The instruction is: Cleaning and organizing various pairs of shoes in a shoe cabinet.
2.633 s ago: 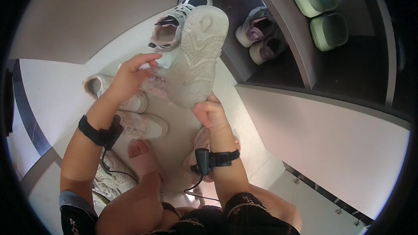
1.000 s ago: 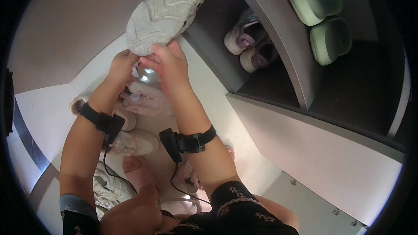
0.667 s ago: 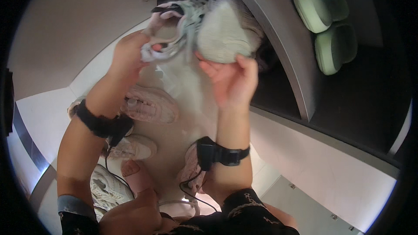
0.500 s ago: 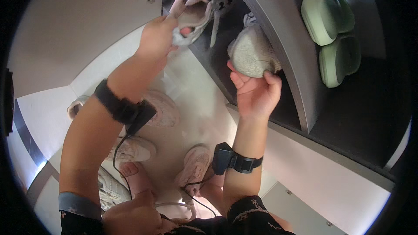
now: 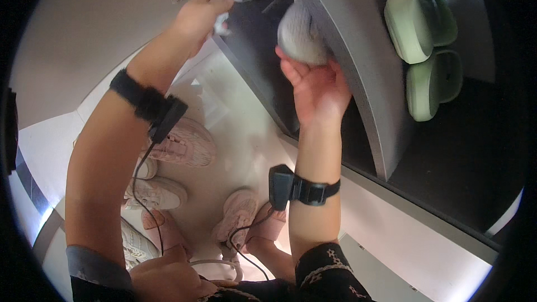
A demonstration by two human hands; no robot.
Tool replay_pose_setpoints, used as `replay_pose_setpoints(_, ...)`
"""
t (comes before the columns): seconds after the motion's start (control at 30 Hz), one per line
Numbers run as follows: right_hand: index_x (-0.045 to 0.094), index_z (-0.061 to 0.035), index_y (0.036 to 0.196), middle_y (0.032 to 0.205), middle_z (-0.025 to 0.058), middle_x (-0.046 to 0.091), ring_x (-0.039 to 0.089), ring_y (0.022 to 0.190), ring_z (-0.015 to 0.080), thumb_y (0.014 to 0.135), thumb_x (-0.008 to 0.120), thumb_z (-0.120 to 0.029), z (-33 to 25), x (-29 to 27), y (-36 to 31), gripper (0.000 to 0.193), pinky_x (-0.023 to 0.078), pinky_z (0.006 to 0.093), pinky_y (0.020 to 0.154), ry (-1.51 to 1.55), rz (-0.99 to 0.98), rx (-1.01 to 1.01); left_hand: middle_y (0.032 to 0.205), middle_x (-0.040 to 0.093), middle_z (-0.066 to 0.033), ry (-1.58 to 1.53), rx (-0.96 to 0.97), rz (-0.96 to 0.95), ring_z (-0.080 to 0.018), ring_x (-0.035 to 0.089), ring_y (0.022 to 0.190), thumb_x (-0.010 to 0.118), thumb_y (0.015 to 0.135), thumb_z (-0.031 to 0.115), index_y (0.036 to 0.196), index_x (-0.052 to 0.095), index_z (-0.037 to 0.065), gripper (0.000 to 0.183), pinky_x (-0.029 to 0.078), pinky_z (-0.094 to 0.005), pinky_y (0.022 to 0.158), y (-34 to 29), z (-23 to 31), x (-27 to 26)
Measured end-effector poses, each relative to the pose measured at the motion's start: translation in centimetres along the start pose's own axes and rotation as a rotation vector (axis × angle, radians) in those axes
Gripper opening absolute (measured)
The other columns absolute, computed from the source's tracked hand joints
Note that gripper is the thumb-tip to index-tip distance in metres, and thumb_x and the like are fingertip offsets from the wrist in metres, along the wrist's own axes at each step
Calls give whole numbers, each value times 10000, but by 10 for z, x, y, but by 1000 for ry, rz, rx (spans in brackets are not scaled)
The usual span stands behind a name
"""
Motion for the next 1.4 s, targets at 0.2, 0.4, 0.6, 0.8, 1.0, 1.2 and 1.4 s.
replay_pose_setpoints(0.2, 280, 44, 1371, 1383, 275, 351, 394, 1225, 505, 901, 409, -280, 16, 50, 68, 586, 379, 549, 1012, 20, -136, -44, 1166, 573, -62, 57, -125, -166, -107, 507, 809, 584, 875, 224, 1375, 392, 34, 568, 431, -235, 674, -45, -33, -34)
replay_pose_setpoints(0.4, 520, 59, 1169, 1225, 203, 544, 495, 1167, 385, 896, 516, -230, 35, 57, 189, 397, 375, 487, 1041, 134, -474, -81, 1047, 612, -37, 48, -165, -296, -104, 480, 726, 524, 907, 198, 1288, 487, 31, 417, 425, -232, 652, -79, -23, -51)
replay_pose_setpoints(0.6, 245, -164, 1425, 1371, 158, 411, 530, 1128, 341, 961, 380, -426, 64, 57, 190, 550, 440, 479, 956, -116, -214, 12, 1029, 607, -33, 91, -243, -264, -101, 467, 697, 513, 899, 204, 1237, 528, 42, 375, 407, -221, 634, -99, -19, -80)
replay_pose_setpoints(0.8, 401, 12, 1281, 1249, 197, 477, 581, 1030, 348, 883, 601, -304, 54, 56, 118, 546, 499, 458, 892, -249, -47, 16, 1006, 599, -39, 58, -248, -283, -101, 481, 735, 511, 897, 190, 1210, 544, 61, 341, 407, -227, 606, -119, -18, -95)
replay_pose_setpoints(1.0, 477, -34, 1255, 1135, 186, 562, 544, 1078, 309, 789, 652, -241, 53, 9, 17, 539, 421, 454, 934, -1495, -25, -356, 974, 633, -32, -67, -312, -223, -96, 473, 618, 531, 895, 174, 1168, 582, 79, 294, 411, -220, 561, -140, -24, -112)
replay_pose_setpoints(1.2, 388, -73, 1348, 1323, 186, 467, 407, 1255, 337, 758, 658, -370, -9, -77, 0, 714, 251, 484, 1065, -1881, 344, -217, 954, 627, -11, 175, -276, -207, -94, 523, 769, 546, 888, 149, 1158, 582, 68, 284, 444, -245, 670, -161, -44, -138)
replay_pose_setpoints(1.4, 374, -43, 1377, 1385, 203, 420, 412, 1271, 341, 735, 657, -487, 4, -83, 15, 830, 302, 447, 1048, -1839, 283, 142, 1034, 608, -91, 732, 202, -236, -223, 597, 947, 548, 862, 124, 1180, 559, 68, 323, 483, -333, 769, -189, -53, -143)
Point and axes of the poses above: each hand's wrist, its own y-axis towards the middle knuckle, its own x-axis out of the palm, z = x × y, the point moved 7 cm from there along y, towards the middle knuckle
